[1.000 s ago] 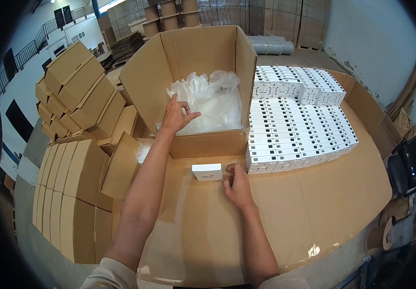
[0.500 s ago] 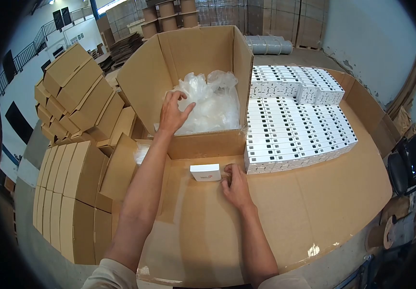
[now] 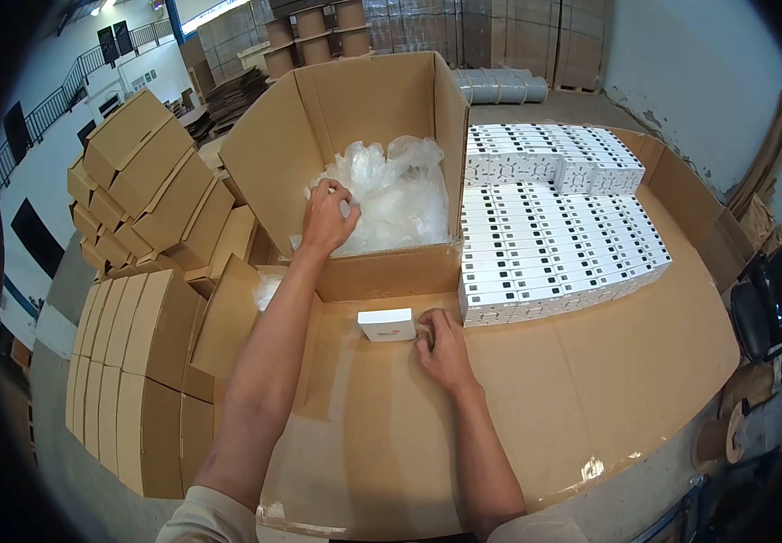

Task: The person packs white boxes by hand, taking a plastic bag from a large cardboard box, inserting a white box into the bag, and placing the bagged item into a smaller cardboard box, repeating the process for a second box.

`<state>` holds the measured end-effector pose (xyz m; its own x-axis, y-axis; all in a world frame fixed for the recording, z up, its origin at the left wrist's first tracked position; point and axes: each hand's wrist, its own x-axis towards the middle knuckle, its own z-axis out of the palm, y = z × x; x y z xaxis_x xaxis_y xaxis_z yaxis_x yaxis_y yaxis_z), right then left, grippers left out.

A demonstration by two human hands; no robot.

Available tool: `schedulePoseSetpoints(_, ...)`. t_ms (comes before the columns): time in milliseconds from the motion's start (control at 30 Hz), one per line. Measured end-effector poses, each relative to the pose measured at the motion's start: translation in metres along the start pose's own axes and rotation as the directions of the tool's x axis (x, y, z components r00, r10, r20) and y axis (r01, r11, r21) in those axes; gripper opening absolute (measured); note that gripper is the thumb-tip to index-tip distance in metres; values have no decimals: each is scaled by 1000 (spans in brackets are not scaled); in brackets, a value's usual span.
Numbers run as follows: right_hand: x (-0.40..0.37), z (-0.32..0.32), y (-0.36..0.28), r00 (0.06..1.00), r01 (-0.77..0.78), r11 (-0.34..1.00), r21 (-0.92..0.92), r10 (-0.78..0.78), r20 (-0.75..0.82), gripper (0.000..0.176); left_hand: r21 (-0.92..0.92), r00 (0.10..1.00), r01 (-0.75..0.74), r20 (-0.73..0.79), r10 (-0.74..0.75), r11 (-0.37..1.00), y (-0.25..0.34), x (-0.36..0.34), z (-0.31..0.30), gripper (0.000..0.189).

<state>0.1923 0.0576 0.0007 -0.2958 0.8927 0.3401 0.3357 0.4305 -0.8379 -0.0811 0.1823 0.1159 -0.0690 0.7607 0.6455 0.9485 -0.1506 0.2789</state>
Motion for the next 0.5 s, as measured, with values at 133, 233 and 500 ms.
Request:
schedulePoseSetpoints(133, -2, -1, -2, 1000, 10, 1000, -4, -10, -4, 28, -139, 973, -30, -232, -3, 990, 1, 5, -1, 14)
schedulePoseSetpoints(233, 1, -2, -3, 999, 36, 999, -17, -37, -5, 27, -235, 935, -69, -355, -19, 970, 10, 7, -13, 13)
schedulePoseSetpoints(500, -1, -3, 0, 1000, 0, 1000, 8, 0, 2, 28, -643, 863, 61, -351, -364, 764, 40, -13, -49, 17)
